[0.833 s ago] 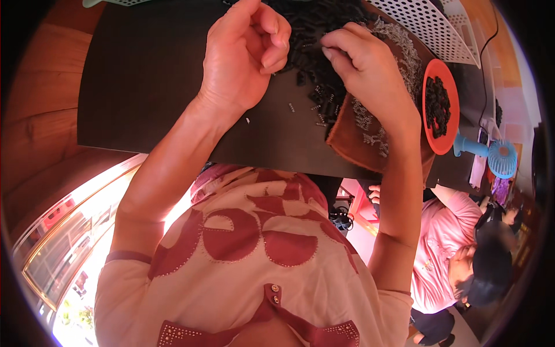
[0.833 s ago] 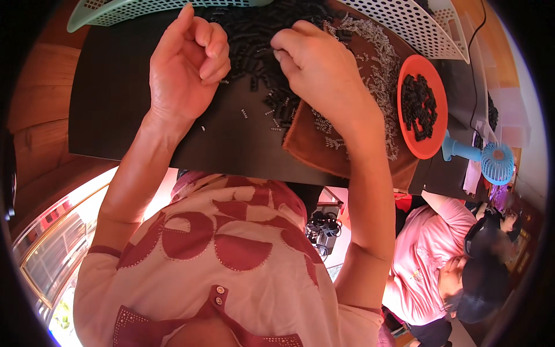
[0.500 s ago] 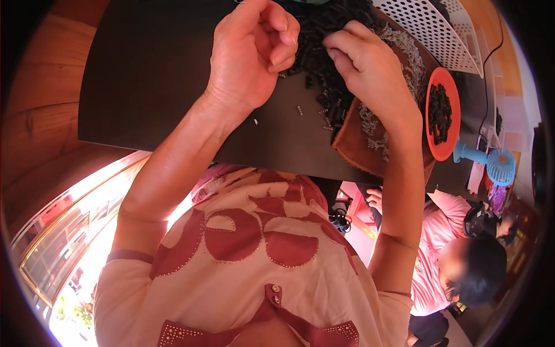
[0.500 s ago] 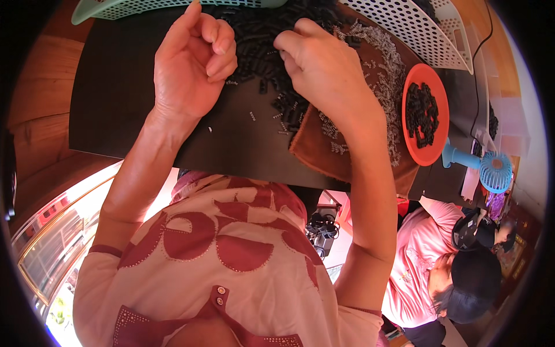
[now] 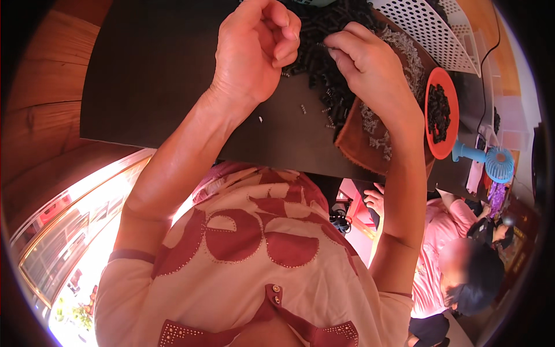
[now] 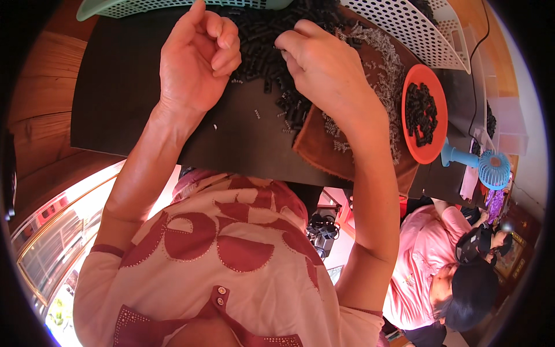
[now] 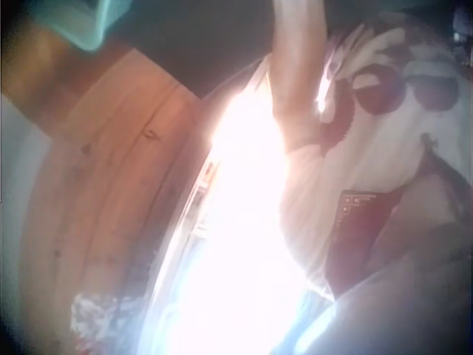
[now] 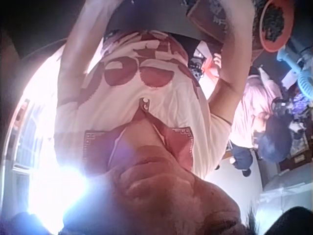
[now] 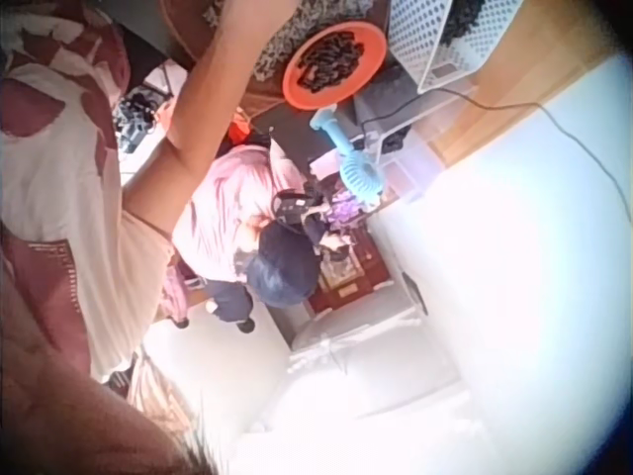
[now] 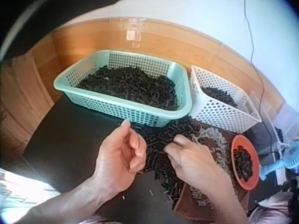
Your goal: The person assembles small components by picking up plastic parts and metal pieces from the table and fitting them together by hand.
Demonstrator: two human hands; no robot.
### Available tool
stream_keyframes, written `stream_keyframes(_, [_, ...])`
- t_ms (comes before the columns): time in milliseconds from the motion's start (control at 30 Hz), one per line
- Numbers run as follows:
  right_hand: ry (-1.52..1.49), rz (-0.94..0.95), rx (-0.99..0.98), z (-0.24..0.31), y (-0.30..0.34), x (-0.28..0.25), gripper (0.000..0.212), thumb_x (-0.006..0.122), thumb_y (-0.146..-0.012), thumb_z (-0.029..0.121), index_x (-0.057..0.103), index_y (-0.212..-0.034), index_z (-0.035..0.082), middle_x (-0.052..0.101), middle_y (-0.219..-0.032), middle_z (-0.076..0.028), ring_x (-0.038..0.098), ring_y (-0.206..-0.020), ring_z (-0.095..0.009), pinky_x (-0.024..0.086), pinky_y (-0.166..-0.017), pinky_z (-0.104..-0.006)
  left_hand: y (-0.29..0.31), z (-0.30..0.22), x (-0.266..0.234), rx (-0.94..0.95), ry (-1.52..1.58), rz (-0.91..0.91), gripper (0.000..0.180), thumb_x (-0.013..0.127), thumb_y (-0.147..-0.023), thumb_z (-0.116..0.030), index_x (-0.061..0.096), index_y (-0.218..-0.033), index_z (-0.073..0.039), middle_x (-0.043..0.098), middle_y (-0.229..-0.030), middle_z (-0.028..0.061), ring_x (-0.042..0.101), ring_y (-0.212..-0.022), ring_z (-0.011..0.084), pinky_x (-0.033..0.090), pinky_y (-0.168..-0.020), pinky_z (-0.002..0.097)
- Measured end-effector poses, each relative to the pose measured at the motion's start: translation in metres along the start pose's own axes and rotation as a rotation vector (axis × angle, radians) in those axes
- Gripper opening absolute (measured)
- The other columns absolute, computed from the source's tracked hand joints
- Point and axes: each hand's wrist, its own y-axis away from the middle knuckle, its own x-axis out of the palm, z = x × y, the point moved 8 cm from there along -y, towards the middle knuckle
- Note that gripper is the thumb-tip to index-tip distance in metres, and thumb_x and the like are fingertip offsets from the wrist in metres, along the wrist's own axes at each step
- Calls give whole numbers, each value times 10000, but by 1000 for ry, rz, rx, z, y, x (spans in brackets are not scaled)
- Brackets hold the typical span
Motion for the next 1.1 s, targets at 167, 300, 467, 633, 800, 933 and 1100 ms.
stream_keyframes(167, [-12, 61, -3, 7, -1, 11, 60, 606, -833, 98, 587, -850, 43, 553, -875, -108, 611, -770, -348, 500, -637, -442, 0, -7, 2, 53, 6, 2, 369, 404, -1002, -373, 468, -751, -109, 504, -669, 60, 385, -473, 146, 286, -456, 263])
stream_keyframes(300, [86, 84, 7, 11, -1, 15, 85, 617, -817, 105, 572, -833, 35, 563, -885, -116, 614, -765, -358, 500, -638, -450, 1, -10, 1, 58, 27, 6, 370, 404, -1002, -375, 471, -754, -109, 505, -667, 60, 388, -473, 147, 286, -455, 264])
stream_keyframes(467, [23, 28, 9, 7, 4, 9, 110, 625, -811, 89, 561, -862, 16, 559, -871, -123, 611, -732, -335, 498, -627, -424, -2, -10, 0, 18, 86, 80, 338, 447, -999, -346, 502, -776, -98, 543, -687, 65, 427, -485, 144, 309, -458, 260])
stream_keyframes(633, [-330, -176, 78, 12, 21, -16, 132, 661, -814, 16, 567, -906, 13, 546, -843, -81, 579, -654, -189, 470, -561, -290, -3, -4, 7, 35, -133, 138, 372, 448, -1000, -374, 521, -775, -87, 548, -713, 52, 391, -499, 106, 270, -451, 229])
stream_keyframes(800, [-592, -370, 86, 19, 34, -32, 154, 663, -827, -41, 586, -952, 7, 561, -884, -51, 536, -680, -73, 433, -549, -198, 8, 10, 20, -14, -462, 199, 355, 510, -993, -330, 599, -785, -56, 572, -697, 22, 449, -539, 72, 322, -465, 219])
stream_keyframes(933, [-647, -403, 31, 20, 32, -29, 149, 663, -829, -39, 604, -958, 7, 550, -846, -50, 505, -630, -75, 403, -523, -209, 17, 17, 34, -10, -659, 321, 375, 465, -1013, -342, 606, -831, -45, 556, -686, 2, 458, -557, 55, 343, -482, 208])
stream_keyframes(1100, [-520, -440, -42, 32, 29, -39, 152, 668, -831, -28, 620, -969, 12, 539, -795, -38, 499, -606, -89, 391, -508, -223, 18, 16, 35, 19, -629, 400, 362, 444, -1022, -328, 607, -881, -37, 538, -683, 0, 464, -574, 63, 348, -492, 213])
